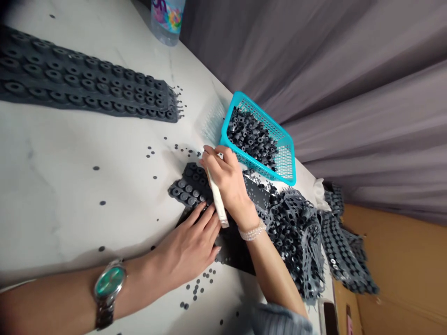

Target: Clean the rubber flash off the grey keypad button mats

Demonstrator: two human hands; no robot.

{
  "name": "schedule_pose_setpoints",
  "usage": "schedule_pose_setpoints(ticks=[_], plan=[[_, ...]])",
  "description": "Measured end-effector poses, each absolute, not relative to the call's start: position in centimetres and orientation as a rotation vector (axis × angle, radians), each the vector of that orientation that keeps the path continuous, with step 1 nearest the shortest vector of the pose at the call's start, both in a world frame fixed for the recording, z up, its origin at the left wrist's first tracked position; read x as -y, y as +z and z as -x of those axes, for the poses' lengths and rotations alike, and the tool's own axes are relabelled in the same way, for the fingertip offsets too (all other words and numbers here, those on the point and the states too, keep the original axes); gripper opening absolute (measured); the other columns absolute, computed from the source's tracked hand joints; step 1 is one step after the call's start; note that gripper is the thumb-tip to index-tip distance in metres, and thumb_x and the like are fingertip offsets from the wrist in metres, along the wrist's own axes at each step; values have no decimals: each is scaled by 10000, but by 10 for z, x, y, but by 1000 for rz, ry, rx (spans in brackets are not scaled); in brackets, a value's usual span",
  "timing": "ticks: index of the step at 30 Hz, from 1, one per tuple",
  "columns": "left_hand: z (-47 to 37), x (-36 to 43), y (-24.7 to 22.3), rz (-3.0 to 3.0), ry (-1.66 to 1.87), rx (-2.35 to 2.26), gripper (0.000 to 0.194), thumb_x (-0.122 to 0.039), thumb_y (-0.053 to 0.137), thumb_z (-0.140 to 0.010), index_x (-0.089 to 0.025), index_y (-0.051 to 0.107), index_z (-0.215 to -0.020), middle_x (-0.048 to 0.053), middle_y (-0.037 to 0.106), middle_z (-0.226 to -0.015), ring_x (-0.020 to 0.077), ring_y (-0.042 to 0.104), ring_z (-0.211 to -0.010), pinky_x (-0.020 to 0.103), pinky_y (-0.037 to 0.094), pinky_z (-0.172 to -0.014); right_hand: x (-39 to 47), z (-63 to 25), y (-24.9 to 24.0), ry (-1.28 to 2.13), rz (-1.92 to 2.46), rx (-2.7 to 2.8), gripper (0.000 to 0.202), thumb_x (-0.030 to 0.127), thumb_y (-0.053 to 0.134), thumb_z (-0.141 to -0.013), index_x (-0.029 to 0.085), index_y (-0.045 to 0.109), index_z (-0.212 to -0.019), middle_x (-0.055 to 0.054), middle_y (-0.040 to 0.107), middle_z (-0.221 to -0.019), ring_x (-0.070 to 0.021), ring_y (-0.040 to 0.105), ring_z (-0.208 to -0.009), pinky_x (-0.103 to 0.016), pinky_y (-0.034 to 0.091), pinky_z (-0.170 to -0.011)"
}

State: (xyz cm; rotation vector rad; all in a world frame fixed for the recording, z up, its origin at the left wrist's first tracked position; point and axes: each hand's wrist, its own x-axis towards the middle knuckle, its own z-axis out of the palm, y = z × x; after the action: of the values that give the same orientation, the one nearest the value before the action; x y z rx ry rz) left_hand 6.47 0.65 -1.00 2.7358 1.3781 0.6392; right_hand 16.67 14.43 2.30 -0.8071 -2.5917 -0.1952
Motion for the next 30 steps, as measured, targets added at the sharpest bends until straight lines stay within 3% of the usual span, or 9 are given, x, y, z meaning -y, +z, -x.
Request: schedule_pose_setpoints(ticks=[4, 11, 20, 25, 30], plan=[[-67, -6, -11, -2723, 638, -1394, 526, -421, 496, -933, -51, 631, -1282, 144, 613, -1355, 321, 498, -1272, 455, 345, -1077, -129, -170, 26, -31, 824, 2530, 209, 138, 580, -931, 232, 617, -1115, -75, 671, -1245, -204, 587, -1042, -381, 566, -865], [-67, -6, -8, -2711, 607, -1332, 391, -383, 489, -949, -138, 739, -1121, 107, 719, -1131, 292, 589, -1107, 477, 361, -1043, -101, -177, 25, 134, 790, 2648, 261, 120, 580, -925, 219, 602, -1166, -80, 683, -1246, -211, 573, -1053, -395, 575, -843], [-62, -7, -2, -2736, 544, -1326, 436, -374, 452, -963, -106, 695, -1205, 144, 675, -1242, 314, 561, -1180, 482, 375, -1044, -110, -174, 26, 88, 758, 2760, 263, 144, 532, -956, 209, 596, -1202, -96, 676, -1233, -231, 565, -1097, -407, 562, -852], [-60, -8, 0, -2768, 516, -1284, 411, -364, 449, -965, -142, 703, -1200, 121, 646, -1312, 305, 541, -1240, 470, 380, -1062, -127, -161, 25, -51, 643, 2813, 263, 99, 477, -969, 189, 577, -1195, -116, 648, -1253, -227, 530, -1138, -387, 543, -906], [-64, -7, -8, -2727, 587, -1363, 525, -399, 469, -951, -40, 602, -1311, 158, 575, -1396, 321, 493, -1305, 467, 353, -1105, -155, -144, 32, -143, 763, 2605, 203, 161, 438, -999, 207, 601, -1111, -88, 653, -1206, -207, 552, -1062, -380, 541, -886]])
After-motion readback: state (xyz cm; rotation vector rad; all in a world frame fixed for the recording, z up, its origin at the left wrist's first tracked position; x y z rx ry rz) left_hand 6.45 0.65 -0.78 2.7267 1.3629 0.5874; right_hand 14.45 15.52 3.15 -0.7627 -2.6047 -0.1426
